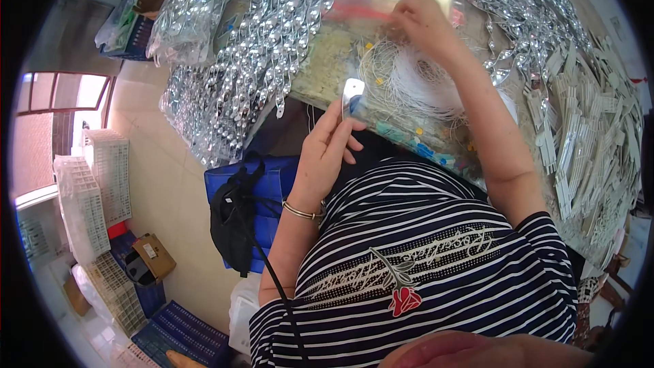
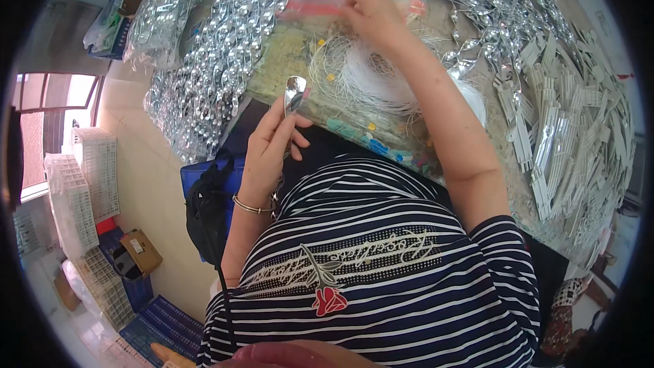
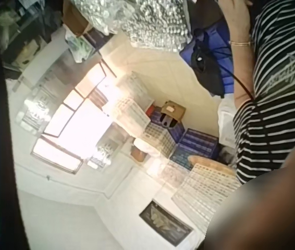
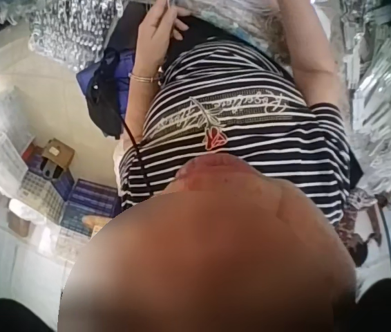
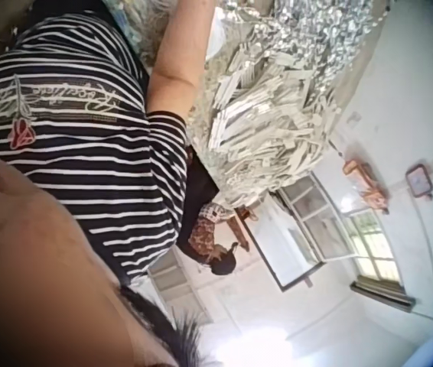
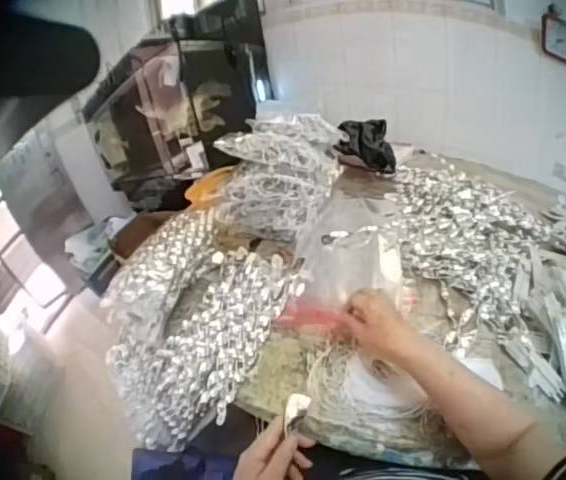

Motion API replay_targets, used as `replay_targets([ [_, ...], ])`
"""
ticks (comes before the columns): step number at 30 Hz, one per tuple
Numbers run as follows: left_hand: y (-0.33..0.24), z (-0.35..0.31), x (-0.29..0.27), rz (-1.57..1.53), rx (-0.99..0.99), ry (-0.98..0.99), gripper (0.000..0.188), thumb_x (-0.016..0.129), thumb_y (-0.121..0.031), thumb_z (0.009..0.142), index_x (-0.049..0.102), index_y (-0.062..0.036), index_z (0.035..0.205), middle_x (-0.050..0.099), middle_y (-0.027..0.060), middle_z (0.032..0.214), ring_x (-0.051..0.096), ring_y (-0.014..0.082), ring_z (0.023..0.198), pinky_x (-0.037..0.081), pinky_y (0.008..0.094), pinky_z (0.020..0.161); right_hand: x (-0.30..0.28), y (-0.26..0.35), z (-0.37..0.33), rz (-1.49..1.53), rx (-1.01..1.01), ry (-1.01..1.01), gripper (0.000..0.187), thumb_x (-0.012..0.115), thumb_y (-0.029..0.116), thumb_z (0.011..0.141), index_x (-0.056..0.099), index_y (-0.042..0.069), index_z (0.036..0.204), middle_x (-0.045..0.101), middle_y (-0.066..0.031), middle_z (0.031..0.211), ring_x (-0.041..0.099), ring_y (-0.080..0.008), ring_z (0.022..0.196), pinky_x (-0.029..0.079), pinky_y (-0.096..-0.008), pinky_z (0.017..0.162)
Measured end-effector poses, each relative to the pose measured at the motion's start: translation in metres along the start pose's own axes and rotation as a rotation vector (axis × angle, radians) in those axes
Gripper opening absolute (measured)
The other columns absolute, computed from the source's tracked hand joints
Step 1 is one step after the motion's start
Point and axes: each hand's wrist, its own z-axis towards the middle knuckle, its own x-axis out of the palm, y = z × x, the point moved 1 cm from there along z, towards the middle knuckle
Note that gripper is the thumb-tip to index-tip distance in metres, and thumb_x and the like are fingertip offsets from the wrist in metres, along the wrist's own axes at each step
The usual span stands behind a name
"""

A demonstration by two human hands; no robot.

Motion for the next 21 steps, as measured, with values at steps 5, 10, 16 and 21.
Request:
replay_targets([
  [5, -0.001, -0.003, 0.002, -0.06, 0.033, -0.05, 0.041, 0.046, -0.011, 0.094, 0.041, -0.0017, 0.134, 0.059, 0.007, 0.095, 0.054, 0.0075, 0.071, 0.044, 0.0179, 0.055, -0.039, 0.058, -0.016, 0.258, -0.01, 0.001, 0.016, 0.054, 0.017, 0.09, 0.057, 0.002, 0.09, 0.056, -0.0031, 0.08, 0.056, -0.0121, 0.078, 0.045, -0.0245, 0.072],
  [10, -0.007, -0.001, 0.007, -0.09, 0.05, -0.04, 0.039, 0.046, -0.01, 0.094, 0.043, -0.0014, 0.132, 0.06, 0.0075, 0.098, 0.055, 0.0091, 0.077, 0.045, 0.0191, 0.058, -0.048, 0.092, -0.043, 0.817, 0.108, 0.289, 0.014, 0.051, 0.018, 0.094, 0.054, 0.004, 0.094, 0.055, 0.0008, 0.075, 0.053, -0.0065, 0.07, 0.045, -0.0208, 0.067],
  [16, -0.01, 0.0, 0.01, -0.061, 0.136, -0.071, 0.041, 0.049, -0.008, 0.092, 0.043, -0.002, 0.132, 0.059, 0.0064, 0.11, 0.055, 0.0075, 0.079, 0.044, 0.018, 0.06, -0.034, 0.11, -0.072, 0.899, 0.236, 0.476, 0.009, 0.053, 0.014, 0.092, 0.054, 0.005, 0.092, 0.056, 0.0012, 0.074, 0.049, -0.0039, 0.063, 0.041, -0.018, 0.057],
  [21, -0.021, -0.001, 0.016, -0.04, 0.113, -0.08, 0.041, 0.049, -0.007, 0.091, 0.044, -0.0039, 0.132, 0.058, 0.0038, 0.109, 0.049, 0.0042, 0.072, 0.041, 0.0172, 0.06, -0.038, 0.113, -0.077, 0.891, 0.312, 0.565, 0.008, 0.054, 0.014, 0.091, 0.055, 0.006, 0.093, 0.058, 0.0026, 0.073, 0.049, -0.0019, 0.063, 0.039, -0.0165, 0.056],
])
